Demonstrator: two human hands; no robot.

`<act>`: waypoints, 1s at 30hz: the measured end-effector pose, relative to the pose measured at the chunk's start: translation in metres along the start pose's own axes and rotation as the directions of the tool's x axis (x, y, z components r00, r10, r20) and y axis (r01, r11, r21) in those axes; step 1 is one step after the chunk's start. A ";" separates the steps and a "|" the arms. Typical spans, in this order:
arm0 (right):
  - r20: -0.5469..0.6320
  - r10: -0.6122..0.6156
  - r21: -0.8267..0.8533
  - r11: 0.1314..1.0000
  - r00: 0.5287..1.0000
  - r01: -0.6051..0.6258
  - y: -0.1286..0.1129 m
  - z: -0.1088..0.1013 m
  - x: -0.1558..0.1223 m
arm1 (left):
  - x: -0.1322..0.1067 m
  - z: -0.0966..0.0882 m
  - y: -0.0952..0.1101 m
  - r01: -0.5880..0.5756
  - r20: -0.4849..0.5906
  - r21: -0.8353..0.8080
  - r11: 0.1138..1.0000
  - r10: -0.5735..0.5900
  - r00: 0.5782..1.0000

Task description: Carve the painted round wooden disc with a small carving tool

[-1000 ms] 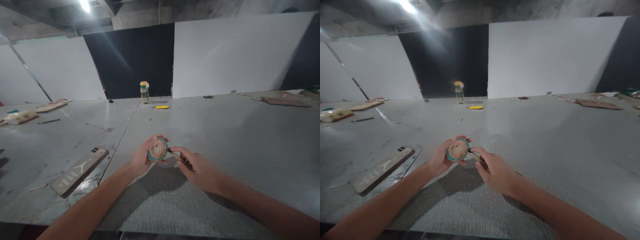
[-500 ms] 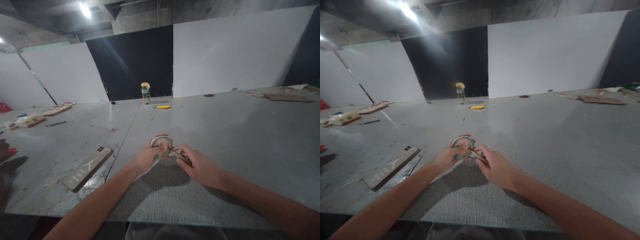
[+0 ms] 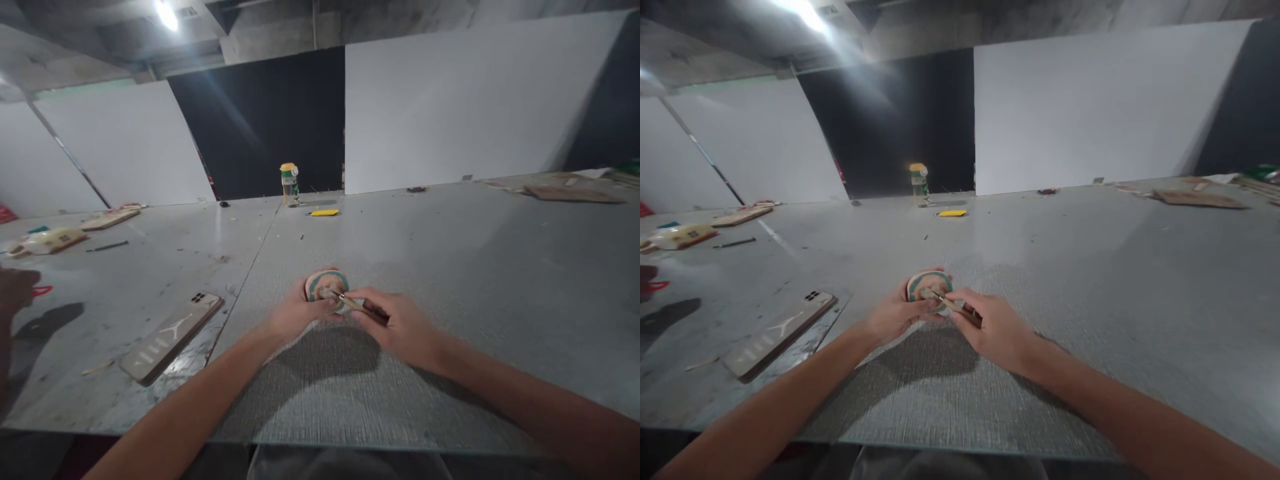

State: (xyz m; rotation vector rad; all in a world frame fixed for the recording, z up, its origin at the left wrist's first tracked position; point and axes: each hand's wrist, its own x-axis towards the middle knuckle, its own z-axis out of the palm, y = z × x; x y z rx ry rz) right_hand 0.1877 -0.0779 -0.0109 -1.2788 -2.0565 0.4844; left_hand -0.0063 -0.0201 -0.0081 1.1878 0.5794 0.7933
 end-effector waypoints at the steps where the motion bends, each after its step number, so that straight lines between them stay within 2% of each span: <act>1: -0.013 -0.002 -0.007 1.000 1.000 0.002 -0.001 0.000 0.000 | 0.000 0.000 0.000 -0.010 -0.007 0.002 1.000 0.010 1.000; 7: -0.048 -0.027 -0.013 1.000 0.998 0.026 0.001 0.001 -0.001 | -0.001 0.001 -0.002 -0.043 0.016 0.034 0.999 0.042 0.999; 12: 0.005 -0.062 -0.030 0.998 0.998 0.062 0.003 0.000 -0.002 | 0.001 -0.002 -0.004 -0.022 0.094 0.041 0.999 0.018 0.995; 18: 0.012 -0.011 -0.080 0.997 1.000 0.012 0.000 -0.004 0.001 | 0.000 -0.003 -0.002 -0.007 0.053 0.052 0.999 0.004 0.999; 26: 0.054 -0.024 -0.060 0.998 0.998 0.027 -0.001 -0.004 0.000 | -0.001 0.002 0.000 -0.022 0.035 0.056 0.998 0.021 0.999; 30: 0.065 -0.002 -0.075 0.997 0.998 0.007 -0.005 -0.005 0.001 | 0.000 0.002 -0.001 -0.038 0.025 0.107 0.994 0.035 0.999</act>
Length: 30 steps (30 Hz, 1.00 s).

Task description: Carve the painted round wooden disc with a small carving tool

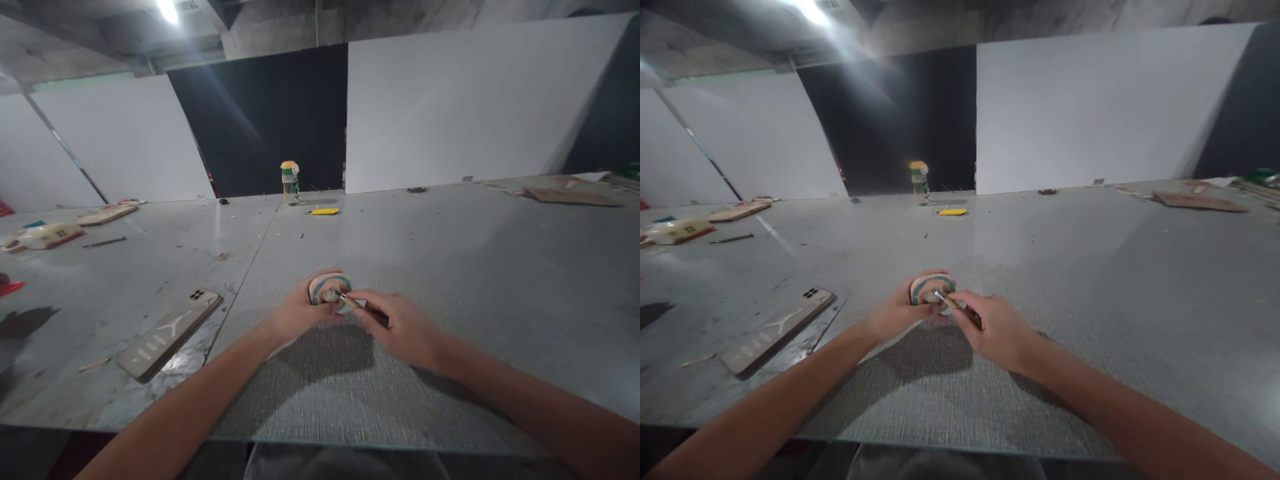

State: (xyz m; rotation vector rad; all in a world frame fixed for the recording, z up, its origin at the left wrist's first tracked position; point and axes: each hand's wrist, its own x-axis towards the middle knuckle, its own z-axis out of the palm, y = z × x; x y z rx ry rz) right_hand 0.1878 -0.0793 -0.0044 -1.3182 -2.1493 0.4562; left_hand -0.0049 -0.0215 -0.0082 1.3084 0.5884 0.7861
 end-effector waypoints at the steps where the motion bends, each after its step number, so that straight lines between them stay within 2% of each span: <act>1: 0.010 0.011 0.007 1.000 1.000 -0.011 -0.001 -0.001 0.000 | 0.001 -0.001 -0.001 -0.008 -0.001 0.021 1.000 0.008 1.000; 8: 0.108 0.096 0.194 0.974 0.989 -0.116 -0.005 -0.002 -0.001 | 0.004 -0.006 -0.009 -0.139 0.071 0.211 0.968 0.127 0.989; 12: 0.204 0.100 0.311 0.936 0.974 -0.162 -0.003 0.000 -0.002 | 0.003 -0.008 -0.010 -0.251 0.076 0.466 0.848 0.245 0.967; 15: 0.256 0.128 0.382 0.897 0.958 -0.222 -0.005 -0.001 -0.002 | 0.002 -0.008 -0.011 -0.291 0.064 0.536 0.793 0.305 0.950; 22: 0.254 0.166 0.387 0.885 0.953 -0.257 -0.011 0.000 -0.002 | -0.001 -0.006 -0.009 -0.313 0.097 0.596 0.740 0.320 0.942; 30: 0.266 0.191 0.440 0.848 0.945 -0.296 -0.007 0.005 -0.005 | -0.007 -0.006 -0.008 -0.282 0.166 0.611 0.740 0.229 0.959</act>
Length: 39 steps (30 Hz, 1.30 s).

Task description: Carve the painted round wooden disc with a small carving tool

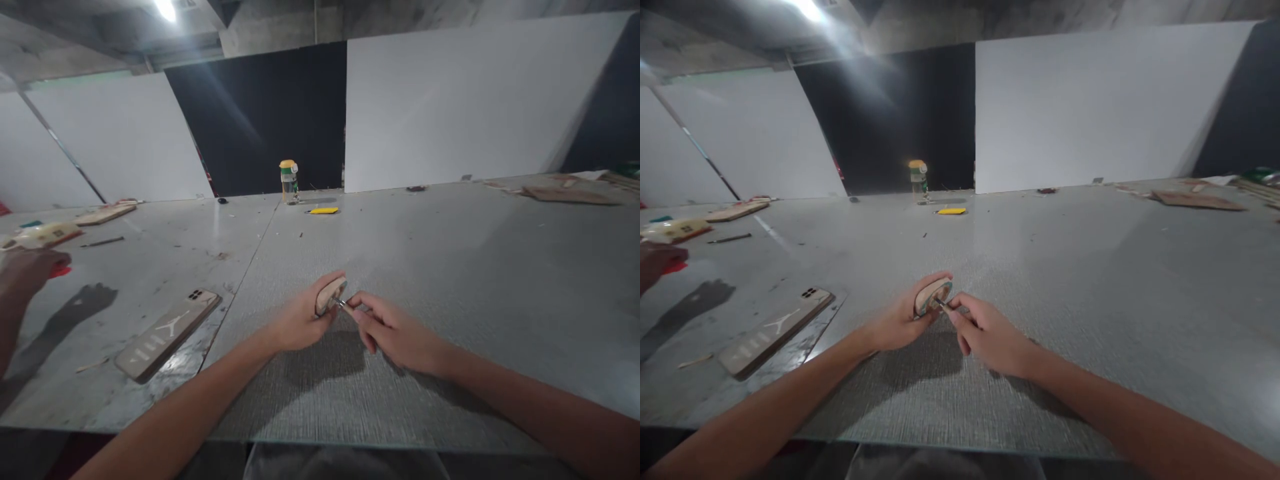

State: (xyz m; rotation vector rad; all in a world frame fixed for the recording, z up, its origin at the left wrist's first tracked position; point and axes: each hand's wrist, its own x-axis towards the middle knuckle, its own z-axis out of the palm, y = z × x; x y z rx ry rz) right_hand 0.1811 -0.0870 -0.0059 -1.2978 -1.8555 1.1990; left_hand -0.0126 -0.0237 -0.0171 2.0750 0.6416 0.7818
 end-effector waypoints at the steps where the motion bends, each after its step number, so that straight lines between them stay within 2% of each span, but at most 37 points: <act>1: 0.006 0.018 0.010 1.000 1.000 -0.018 0.000 0.000 0.000 | 0.000 0.000 0.001 0.002 0.010 -0.010 1.000 -0.002 1.000; 5: 0.008 0.042 0.016 0.999 0.999 -0.042 0.000 0.002 0.001 | 0.002 0.000 0.001 0.027 0.001 -0.088 0.996 -0.027 1.000; 8: -0.058 -0.052 -0.047 0.998 0.997 0.049 0.001 0.003 0.001 | 0.004 0.001 0.000 0.065 0.012 -0.261 0.963 -0.064 0.998; 10: -0.098 -0.122 -0.090 0.989 0.988 0.114 0.001 0.003 0.001 | 0.006 0.004 0.000 0.112 0.036 -0.444 0.889 -0.107 0.994; 14: -0.153 -0.165 -0.118 0.982 0.974 0.148 -0.001 -0.001 0.002 | 0.007 0.007 0.006 0.221 0.070 -0.715 0.663 -0.248 0.966; 17: -0.181 -0.181 -0.152 0.976 0.967 0.154 -0.002 -0.003 0.003 | 0.007 0.005 0.012 0.236 0.056 -0.784 0.574 -0.312 0.948; 21: -0.177 -0.187 -0.181 0.971 0.966 0.154 -0.001 -0.001 0.001 | 0.008 0.001 0.015 0.238 0.056 -0.818 0.524 -0.340 0.939; 27: -0.212 -0.244 -0.219 0.956 0.946 0.198 0.001 -0.002 -0.001 | 0.008 -0.003 0.015 0.285 0.085 -0.795 0.536 -0.367 0.926; 30: -0.246 -0.278 -0.274 0.939 0.928 0.209 0.004 -0.006 0.002 | 0.008 -0.005 0.016 0.295 0.098 -0.752 0.590 -0.342 0.934; 33: -0.223 -0.279 -0.274 0.937 0.934 0.215 0.006 -0.011 0.006 | 0.007 -0.006 0.015 0.299 0.115 -0.693 0.656 -0.310 0.944; 39: -0.251 -0.292 -0.320 0.925 0.923 0.206 0.006 -0.014 0.006 | 0.007 -0.007 0.015 0.324 0.122 -0.580 0.747 -0.314 0.942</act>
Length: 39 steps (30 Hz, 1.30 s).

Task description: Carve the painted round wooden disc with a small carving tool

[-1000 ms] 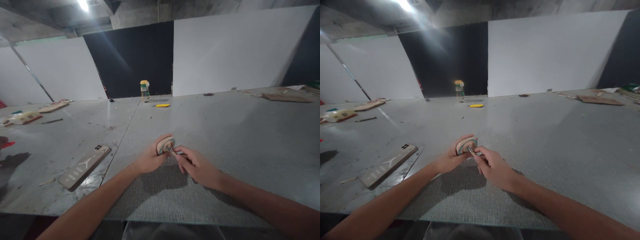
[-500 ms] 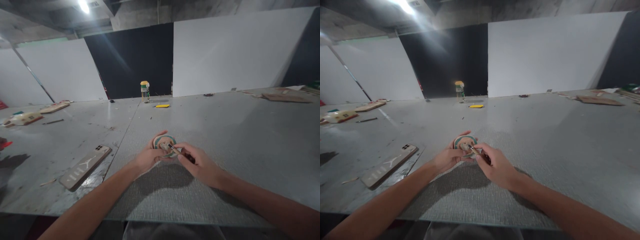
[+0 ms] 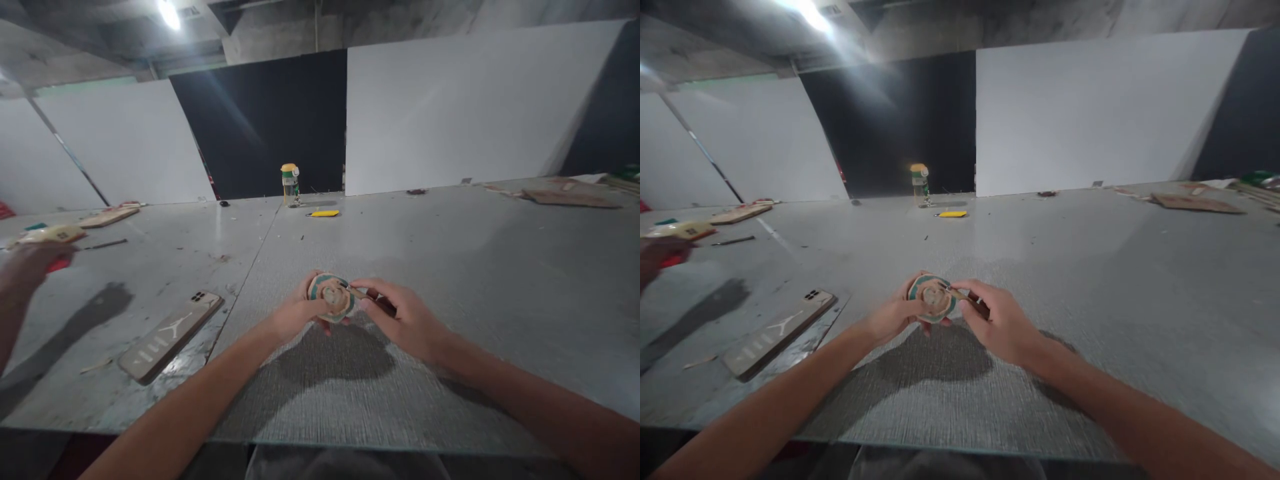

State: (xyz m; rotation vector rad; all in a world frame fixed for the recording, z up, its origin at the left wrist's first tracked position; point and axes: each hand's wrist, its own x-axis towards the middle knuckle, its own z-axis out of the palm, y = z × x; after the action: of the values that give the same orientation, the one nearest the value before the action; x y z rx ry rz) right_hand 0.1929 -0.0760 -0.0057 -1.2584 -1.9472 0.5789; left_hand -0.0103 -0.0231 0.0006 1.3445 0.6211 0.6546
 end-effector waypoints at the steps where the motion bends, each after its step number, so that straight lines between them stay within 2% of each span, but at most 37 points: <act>1: -0.013 -0.002 -0.013 1.000 1.000 0.002 0.000 0.000 0.000 | 0.000 0.000 0.000 -0.003 -0.006 0.025 1.000 0.003 1.000; 10: -0.055 0.004 -0.062 0.998 0.999 -0.008 0.002 -0.001 0.001 | 0.007 -0.003 -0.007 -0.098 -0.055 0.157 0.983 0.108 0.993; 16: -0.049 0.011 -0.089 0.996 0.999 -0.015 0.000 -0.002 0.002 | 0.004 0.000 -0.006 -0.095 -0.110 0.183 0.979 0.116 0.987; 23: -0.052 0.018 -0.095 0.995 0.998 -0.023 0.001 -0.002 0.002 | 0.005 0.000 -0.008 -0.153 -0.098 0.164 0.974 0.171 0.980; 29: -0.015 0.031 -0.063 0.997 0.999 -0.032 0.002 0.000 0.002 | 0.003 -0.002 -0.010 -0.191 -0.032 0.129 0.973 0.197 0.980; 35: 0.030 0.036 0.038 0.999 0.999 -0.037 0.005 0.001 0.001 | 0.001 -0.001 -0.005 -0.159 0.003 0.113 0.981 0.160 0.987; 39: 0.026 0.033 0.038 0.999 0.999 -0.034 0.003 0.001 0.000 | 0.001 -0.004 -0.009 -0.144 -0.008 0.101 0.984 0.146 0.989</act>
State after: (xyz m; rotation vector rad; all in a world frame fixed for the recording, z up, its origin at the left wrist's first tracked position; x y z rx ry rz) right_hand 0.1940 -0.0749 -0.0091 -1.2669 -1.9297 0.6491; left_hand -0.0120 -0.0207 -0.0086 1.4898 0.5785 0.7602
